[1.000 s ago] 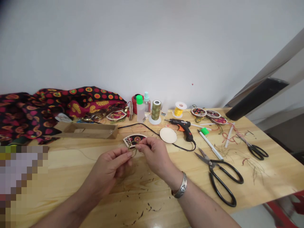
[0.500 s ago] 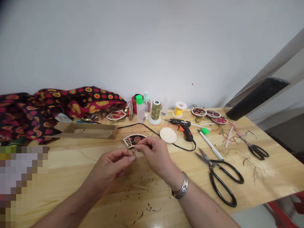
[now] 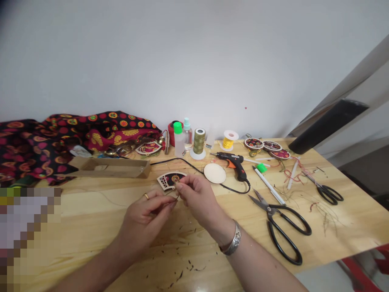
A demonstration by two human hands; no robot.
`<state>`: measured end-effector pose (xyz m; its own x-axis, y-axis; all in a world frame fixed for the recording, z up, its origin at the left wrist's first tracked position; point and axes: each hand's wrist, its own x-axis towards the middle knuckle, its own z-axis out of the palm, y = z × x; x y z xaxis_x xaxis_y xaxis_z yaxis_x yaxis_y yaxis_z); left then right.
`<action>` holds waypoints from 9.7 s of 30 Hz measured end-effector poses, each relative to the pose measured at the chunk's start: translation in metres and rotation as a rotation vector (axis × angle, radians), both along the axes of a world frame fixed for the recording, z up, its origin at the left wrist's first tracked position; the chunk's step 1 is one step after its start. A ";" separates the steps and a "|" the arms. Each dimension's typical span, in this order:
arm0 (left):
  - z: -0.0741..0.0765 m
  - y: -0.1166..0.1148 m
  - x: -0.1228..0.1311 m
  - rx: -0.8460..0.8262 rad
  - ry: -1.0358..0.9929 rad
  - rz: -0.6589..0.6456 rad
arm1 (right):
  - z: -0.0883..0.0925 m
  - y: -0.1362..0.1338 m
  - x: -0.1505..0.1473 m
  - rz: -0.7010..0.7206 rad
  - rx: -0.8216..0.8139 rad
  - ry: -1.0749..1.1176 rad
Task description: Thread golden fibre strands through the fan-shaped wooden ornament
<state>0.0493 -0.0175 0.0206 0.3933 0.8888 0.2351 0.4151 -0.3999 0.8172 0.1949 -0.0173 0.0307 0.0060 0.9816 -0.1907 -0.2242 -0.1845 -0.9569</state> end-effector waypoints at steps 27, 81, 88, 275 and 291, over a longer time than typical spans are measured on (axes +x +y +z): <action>0.008 0.001 -0.002 -0.098 -0.045 -0.085 | 0.003 -0.003 -0.003 0.093 0.145 -0.409; 0.021 0.008 0.001 -0.902 -0.546 0.143 | 0.007 -0.002 -0.002 0.164 0.011 -0.062; 0.020 0.008 -0.001 -0.853 -0.489 0.183 | 0.003 0.002 0.000 0.196 0.047 -0.146; 0.003 0.002 -0.008 -0.962 -0.606 0.106 | -0.001 0.001 0.001 0.116 -0.147 0.181; 0.005 0.002 -0.009 -0.974 -0.612 0.061 | -0.002 -0.001 0.000 0.097 -0.082 0.072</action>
